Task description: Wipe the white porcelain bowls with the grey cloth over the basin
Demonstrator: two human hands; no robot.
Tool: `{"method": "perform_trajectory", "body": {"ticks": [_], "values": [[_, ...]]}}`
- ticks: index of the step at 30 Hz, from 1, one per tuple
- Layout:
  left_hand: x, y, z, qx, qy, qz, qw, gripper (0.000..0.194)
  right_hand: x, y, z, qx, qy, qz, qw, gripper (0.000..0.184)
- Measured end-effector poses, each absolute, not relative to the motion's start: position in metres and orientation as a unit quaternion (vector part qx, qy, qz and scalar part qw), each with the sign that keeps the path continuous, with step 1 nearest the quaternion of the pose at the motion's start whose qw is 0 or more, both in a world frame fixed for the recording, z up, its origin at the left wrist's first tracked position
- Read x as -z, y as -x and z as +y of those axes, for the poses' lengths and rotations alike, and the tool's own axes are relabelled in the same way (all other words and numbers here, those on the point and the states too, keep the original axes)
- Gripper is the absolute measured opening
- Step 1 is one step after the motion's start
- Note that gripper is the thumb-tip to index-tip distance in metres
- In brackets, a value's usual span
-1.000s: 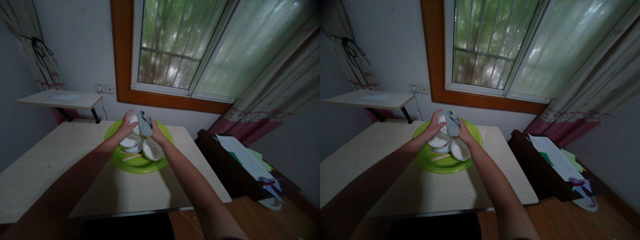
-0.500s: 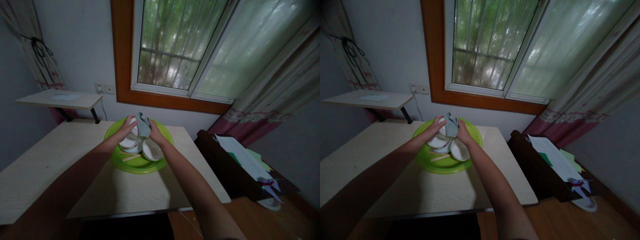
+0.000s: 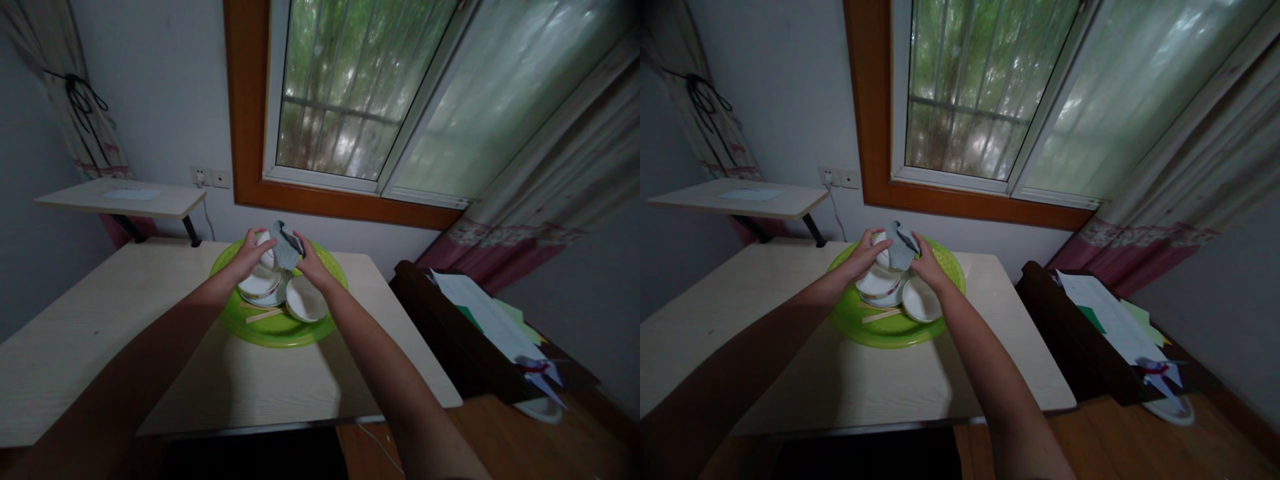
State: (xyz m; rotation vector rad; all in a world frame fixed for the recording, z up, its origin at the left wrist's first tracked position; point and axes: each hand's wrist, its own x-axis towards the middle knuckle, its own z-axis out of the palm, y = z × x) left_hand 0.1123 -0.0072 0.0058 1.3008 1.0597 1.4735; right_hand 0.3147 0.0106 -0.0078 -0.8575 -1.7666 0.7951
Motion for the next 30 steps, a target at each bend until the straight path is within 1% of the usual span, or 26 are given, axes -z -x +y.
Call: {"method": "perform_trajectory", "body": {"ticks": [2, 6, 9, 13, 14, 17, 18, 21, 23, 26, 30], "values": [[-0.005, -0.111, -0.005, -0.600, -0.522, 0.432, 0.425, 0.061, 0.007, -0.316, 0.008, -0.358, 0.342, -0.713, 0.497, 0.080], [-0.003, -0.110, -0.003, -0.610, -0.519, 0.444, 0.401, 0.063, 0.004, -0.317, 0.003, -0.418, 0.327, -0.684, 0.501, 0.071], [-0.001, -0.108, -0.001, -0.616, -0.515, 0.449, 0.391, 0.065, 0.000, -0.318, 0.002, -0.425, 0.335, -0.664, 0.516, 0.061], [0.001, -0.107, 0.002, -0.625, -0.521, 0.443, 0.378, 0.067, -0.005, -0.319, -0.002, -0.331, 0.359, -0.668, 0.561, 0.043], [0.001, -0.106, 0.002, -0.624, -0.524, 0.442, 0.374, 0.067, -0.006, -0.318, -0.003, -0.303, 0.358, -0.679, 0.565, 0.043], [0.001, -0.106, 0.002, -0.619, -0.532, 0.450, 0.362, 0.067, -0.007, -0.315, -0.006, -0.239, 0.337, -0.725, 0.551, 0.051], [0.001, -0.107, 0.001, -0.616, -0.536, 0.454, 0.358, 0.067, -0.007, -0.315, -0.005, -0.223, 0.330, -0.736, 0.547, 0.050], [-0.001, -0.107, 0.000, -0.602, -0.550, 0.467, 0.343, 0.067, -0.007, -0.314, -0.002, -0.187, 0.325, -0.743, 0.554, 0.032], [-0.003, -0.107, -0.002, -0.589, -0.563, 0.473, 0.336, 0.067, -0.007, -0.316, 0.002, -0.179, 0.338, -0.724, 0.575, 0.025], [-0.008, -0.109, -0.009, -0.571, -0.579, 0.476, 0.333, 0.068, -0.009, -0.321, 0.007, -0.169, 0.385, -0.671, 0.610, 0.028], [-0.016, -0.110, -0.018, -0.549, -0.603, 0.470, 0.338, 0.067, -0.010, -0.330, 0.012, -0.131, 0.463, -0.607, 0.633, 0.029]]}}
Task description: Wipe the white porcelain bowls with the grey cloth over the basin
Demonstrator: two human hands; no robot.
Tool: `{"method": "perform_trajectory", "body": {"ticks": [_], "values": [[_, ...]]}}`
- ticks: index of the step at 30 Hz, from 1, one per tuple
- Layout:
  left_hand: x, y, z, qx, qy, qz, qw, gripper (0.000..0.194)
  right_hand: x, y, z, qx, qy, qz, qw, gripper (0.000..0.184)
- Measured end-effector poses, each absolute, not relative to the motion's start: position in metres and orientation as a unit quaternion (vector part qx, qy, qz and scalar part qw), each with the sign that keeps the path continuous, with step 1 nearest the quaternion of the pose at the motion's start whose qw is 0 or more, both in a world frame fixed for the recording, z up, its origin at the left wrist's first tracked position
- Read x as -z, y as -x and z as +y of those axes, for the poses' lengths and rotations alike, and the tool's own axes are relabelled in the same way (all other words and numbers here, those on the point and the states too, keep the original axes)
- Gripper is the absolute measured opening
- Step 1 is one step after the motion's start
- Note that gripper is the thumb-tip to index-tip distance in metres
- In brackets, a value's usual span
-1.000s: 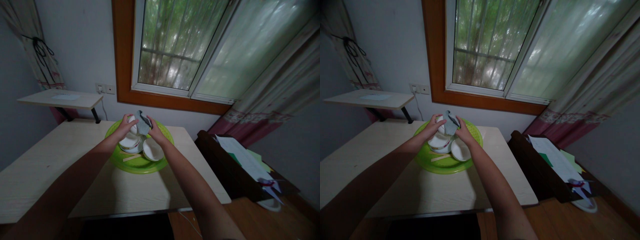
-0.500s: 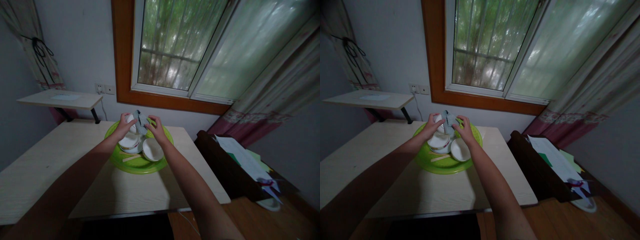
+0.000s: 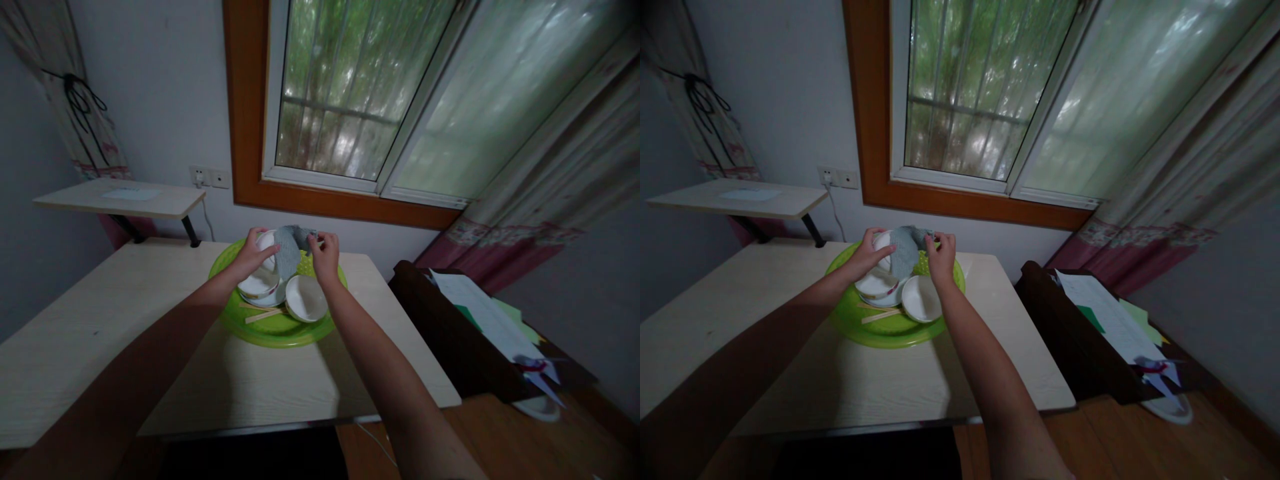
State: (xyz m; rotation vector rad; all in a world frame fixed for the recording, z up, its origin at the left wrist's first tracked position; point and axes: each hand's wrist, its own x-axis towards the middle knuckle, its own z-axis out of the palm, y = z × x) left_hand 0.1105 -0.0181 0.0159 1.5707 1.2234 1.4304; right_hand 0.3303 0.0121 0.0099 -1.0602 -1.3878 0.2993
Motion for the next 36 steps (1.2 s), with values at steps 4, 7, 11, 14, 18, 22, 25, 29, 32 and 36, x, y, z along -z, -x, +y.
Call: {"method": "perform_trajectory", "body": {"ticks": [4, 7, 11, 14, 18, 22, 25, 29, 32, 36], "values": [[-0.017, -0.111, -0.021, -0.530, -0.627, 0.453, 0.346, 0.067, -0.008, -0.334, 0.016, -0.151, 0.496, -0.565, 0.642, 0.033], [-0.015, -0.111, -0.020, -0.526, -0.631, 0.443, 0.360, 0.069, -0.006, -0.329, 0.015, -0.216, 0.456, -0.557, 0.660, 0.053], [-0.014, -0.111, -0.019, -0.529, -0.623, 0.449, 0.360, 0.070, -0.006, -0.322, 0.010, -0.250, 0.407, -0.597, 0.644, 0.039], [-0.014, -0.110, -0.017, -0.535, -0.608, 0.452, 0.374, 0.071, -0.005, -0.320, 0.007, -0.241, 0.394, -0.659, 0.594, 0.033], [-0.010, -0.109, -0.013, -0.544, -0.595, 0.454, 0.378, 0.072, -0.003, -0.319, 0.007, -0.280, 0.398, -0.673, 0.557, 0.038], [-0.006, -0.108, -0.010, -0.542, -0.594, 0.448, 0.390, 0.074, -0.001, -0.320, 0.008, -0.270, 0.413, -0.669, 0.556, 0.037], [-0.006, -0.109, -0.010, -0.548, -0.595, 0.447, 0.381, 0.074, -0.003, -0.320, 0.007, -0.258, 0.407, -0.680, 0.553, 0.033], [-0.005, -0.108, -0.009, -0.552, -0.592, 0.457, 0.367, 0.079, -0.007, -0.320, 0.005, -0.243, 0.403, -0.676, 0.568, 0.030], [-0.004, -0.107, -0.009, -0.547, -0.601, 0.453, 0.366, 0.085, -0.008, -0.320, 0.004, -0.249, 0.415, -0.659, 0.576, 0.029], [-0.004, -0.107, -0.009, -0.540, -0.606, 0.454, 0.368, 0.090, -0.008, -0.321, 0.002, -0.267, 0.418, -0.647, 0.579, 0.026]]}}
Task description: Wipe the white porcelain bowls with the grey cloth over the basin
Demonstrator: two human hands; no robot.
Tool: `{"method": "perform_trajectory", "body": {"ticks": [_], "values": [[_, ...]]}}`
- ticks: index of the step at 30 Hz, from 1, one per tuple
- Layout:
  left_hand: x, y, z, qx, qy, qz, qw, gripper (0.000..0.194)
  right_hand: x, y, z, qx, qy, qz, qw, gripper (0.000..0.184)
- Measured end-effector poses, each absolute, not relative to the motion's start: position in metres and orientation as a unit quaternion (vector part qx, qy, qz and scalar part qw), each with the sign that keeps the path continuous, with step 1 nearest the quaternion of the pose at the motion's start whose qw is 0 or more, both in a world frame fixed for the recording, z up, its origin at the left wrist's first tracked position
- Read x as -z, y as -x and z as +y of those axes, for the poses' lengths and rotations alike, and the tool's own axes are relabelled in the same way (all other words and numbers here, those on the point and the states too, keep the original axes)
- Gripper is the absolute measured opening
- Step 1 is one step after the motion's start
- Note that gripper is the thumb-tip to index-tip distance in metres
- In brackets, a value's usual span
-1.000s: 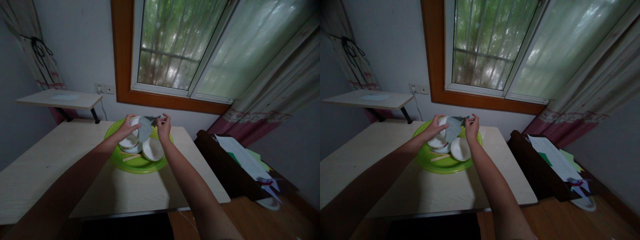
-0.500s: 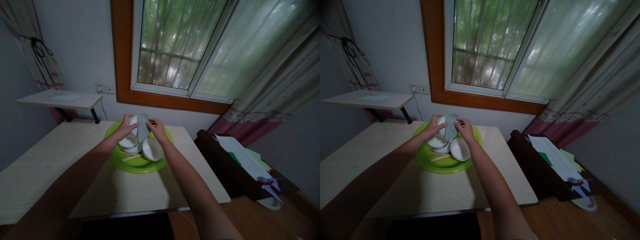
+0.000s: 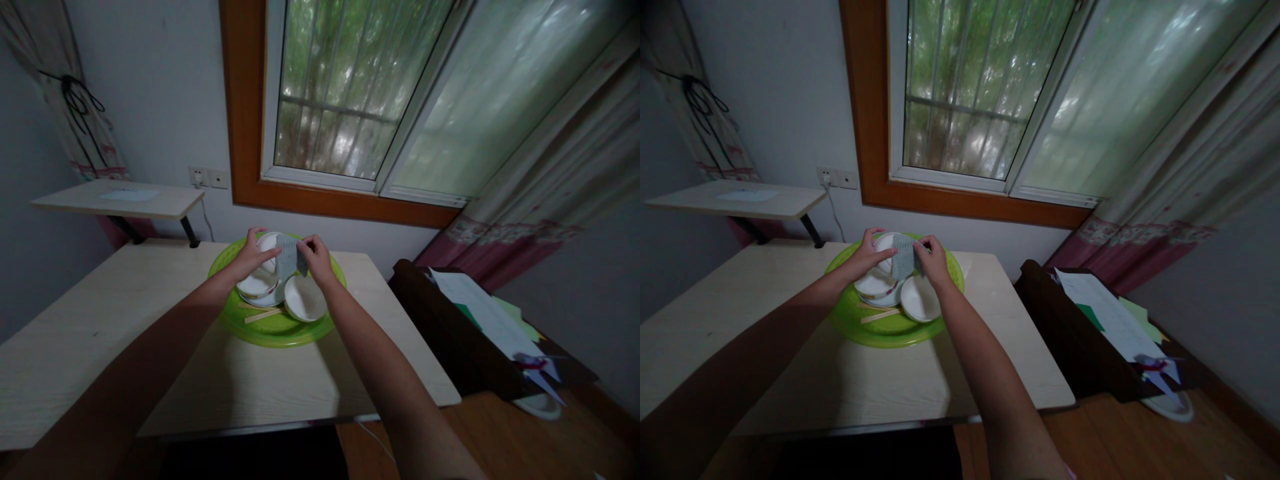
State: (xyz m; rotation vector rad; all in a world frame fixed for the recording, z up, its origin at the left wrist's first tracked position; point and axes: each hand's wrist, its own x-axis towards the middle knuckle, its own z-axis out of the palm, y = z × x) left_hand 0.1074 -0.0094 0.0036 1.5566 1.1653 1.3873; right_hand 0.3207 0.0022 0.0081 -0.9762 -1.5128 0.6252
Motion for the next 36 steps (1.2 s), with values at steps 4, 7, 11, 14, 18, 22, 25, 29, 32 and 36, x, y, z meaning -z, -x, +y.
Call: {"method": "perform_trajectory", "body": {"ticks": [4, 7, 11, 14, 18, 22, 25, 29, 32, 36], "values": [[-0.003, -0.108, -0.008, -0.544, -0.603, 0.462, 0.357, 0.087, -0.009, -0.322, 0.003, -0.254, 0.435, -0.625, 0.597, 0.025], [-0.001, -0.107, -0.006, -0.547, -0.604, 0.477, 0.328, 0.083, -0.010, -0.324, 0.005, -0.223, 0.463, -0.605, 0.608, 0.025], [-0.003, -0.104, -0.006, -0.556, -0.605, 0.507, 0.261, 0.077, -0.012, -0.328, 0.007, -0.188, 0.500, -0.567, 0.627, 0.023], [-0.006, -0.102, -0.006, -0.565, -0.594, 0.523, 0.233, 0.074, -0.012, -0.331, 0.008, -0.158, 0.523, -0.542, 0.639, 0.020], [-0.008, -0.101, -0.005, -0.576, -0.588, 0.525, 0.217, 0.072, -0.011, -0.333, 0.010, -0.154, 0.540, -0.527, 0.638, 0.022], [-0.010, -0.104, -0.007, -0.566, -0.612, 0.509, 0.214, 0.072, -0.009, -0.333, 0.012, -0.163, 0.528, -0.544, 0.632, 0.026], [-0.010, -0.107, -0.009, -0.558, -0.632, 0.498, 0.204, 0.074, -0.007, -0.327, 0.011, -0.189, 0.492, -0.572, 0.628, 0.027], [-0.006, -0.110, -0.008, -0.558, -0.649, 0.479, 0.196, 0.074, -0.004, -0.316, 0.004, -0.242, 0.401, -0.649, 0.600, 0.026], [0.000, -0.109, -0.003, -0.559, -0.653, 0.476, 0.189, 0.076, -0.005, -0.309, -0.005, -0.221, 0.361, -0.726, 0.542, 0.029], [0.008, -0.105, 0.004, -0.567, -0.654, 0.468, 0.176, 0.085, -0.014, -0.304, -0.020, -0.137, 0.308, -0.818, 0.467, 0.043]]}}
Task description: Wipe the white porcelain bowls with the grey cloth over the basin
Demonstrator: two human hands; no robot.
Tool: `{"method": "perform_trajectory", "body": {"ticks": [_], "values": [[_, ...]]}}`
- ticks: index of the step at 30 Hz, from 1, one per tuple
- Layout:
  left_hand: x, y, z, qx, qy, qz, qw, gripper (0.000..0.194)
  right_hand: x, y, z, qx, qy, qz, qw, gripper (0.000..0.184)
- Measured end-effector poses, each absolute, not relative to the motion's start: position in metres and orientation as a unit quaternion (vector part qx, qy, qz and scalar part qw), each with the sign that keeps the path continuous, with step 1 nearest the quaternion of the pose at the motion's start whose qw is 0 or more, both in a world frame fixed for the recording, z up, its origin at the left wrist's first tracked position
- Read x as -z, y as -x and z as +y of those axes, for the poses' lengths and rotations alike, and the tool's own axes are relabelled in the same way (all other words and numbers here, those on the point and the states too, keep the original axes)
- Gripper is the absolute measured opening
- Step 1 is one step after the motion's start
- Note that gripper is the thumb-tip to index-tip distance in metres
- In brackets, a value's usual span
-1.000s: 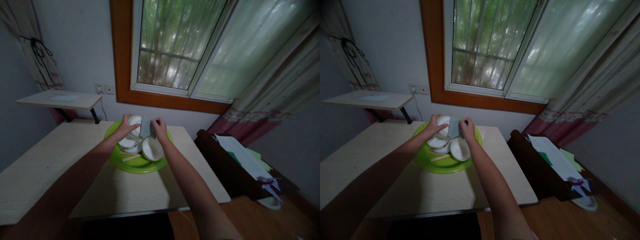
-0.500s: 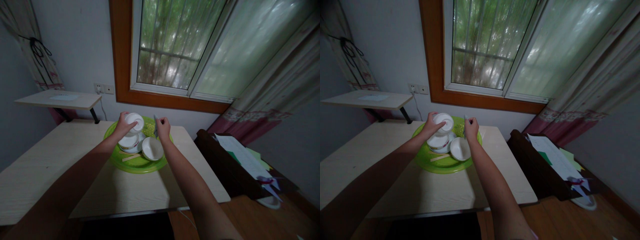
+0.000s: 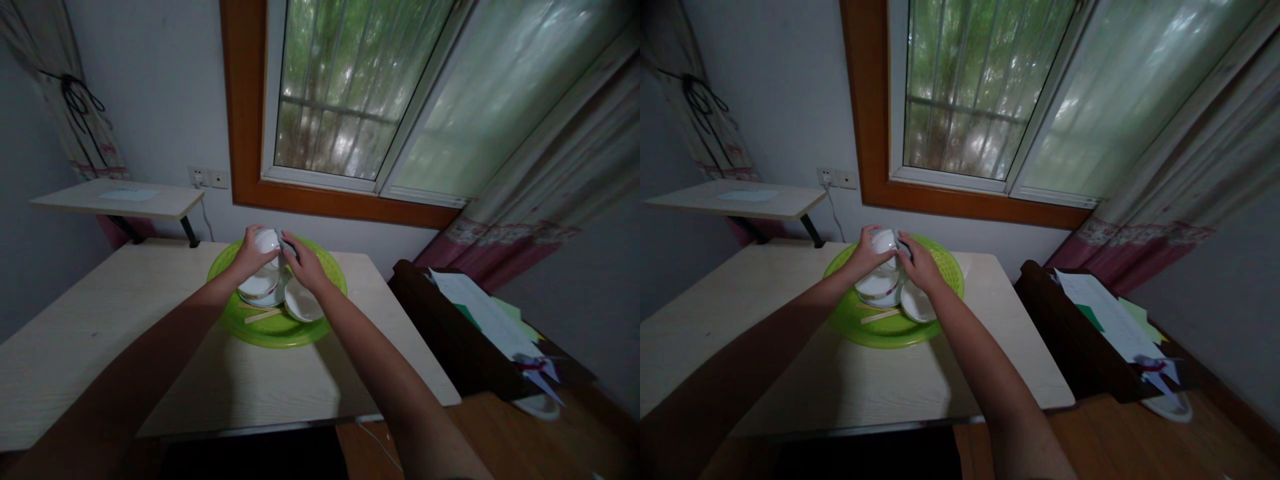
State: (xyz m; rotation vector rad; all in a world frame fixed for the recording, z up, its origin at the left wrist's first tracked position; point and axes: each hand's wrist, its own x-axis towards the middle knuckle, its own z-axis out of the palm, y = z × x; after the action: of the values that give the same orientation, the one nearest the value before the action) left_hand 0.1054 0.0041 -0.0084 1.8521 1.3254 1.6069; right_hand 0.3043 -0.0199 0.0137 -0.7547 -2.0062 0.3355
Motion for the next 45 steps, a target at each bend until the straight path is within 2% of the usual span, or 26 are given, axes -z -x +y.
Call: {"method": "perform_trajectory", "body": {"ticks": [6, 10, 16, 22, 31, 35, 38, 42, 45], "values": [[0.010, -0.107, 0.001, -0.552, -0.690, 0.417, 0.211, 0.093, -0.022, -0.294, -0.031, -0.057, 0.247, -0.887, 0.387, 0.047], [0.004, -0.112, -0.004, -0.560, -0.689, 0.425, 0.174, 0.093, -0.016, -0.297, -0.020, -0.076, 0.312, -0.847, 0.424, 0.055], [0.000, -0.112, -0.008, -0.569, -0.679, 0.441, 0.143, 0.090, -0.001, -0.310, 0.001, -0.139, 0.415, -0.769, 0.466, 0.077], [0.000, -0.112, -0.010, -0.556, -0.695, 0.426, 0.162, 0.087, -0.004, -0.310, -0.007, -0.110, 0.361, -0.797, 0.471, 0.066], [0.005, -0.113, -0.009, -0.564, -0.718, 0.367, 0.176, 0.087, -0.024, -0.297, -0.030, 0.002, 0.241, -0.885, 0.399, 0.051], [0.001, -0.113, -0.010, -0.580, -0.697, 0.394, 0.154, 0.090, -0.024, -0.299, -0.026, -0.048, 0.266, -0.848, 0.457, 0.052], [-0.002, -0.112, -0.010, -0.593, -0.677, 0.412, 0.144, 0.090, -0.017, -0.305, -0.016, -0.127, 0.314, -0.796, 0.501, 0.060], [-0.006, -0.110, -0.011, -0.608, -0.653, 0.424, 0.154, 0.088, -0.003, -0.310, -0.003, -0.239, 0.375, -0.738, 0.507, 0.074], [-0.006, -0.108, -0.010, -0.607, -0.647, 0.427, 0.177, 0.088, 0.006, -0.308, 0.004, -0.257, 0.376, -0.733, 0.505, 0.085]]}}
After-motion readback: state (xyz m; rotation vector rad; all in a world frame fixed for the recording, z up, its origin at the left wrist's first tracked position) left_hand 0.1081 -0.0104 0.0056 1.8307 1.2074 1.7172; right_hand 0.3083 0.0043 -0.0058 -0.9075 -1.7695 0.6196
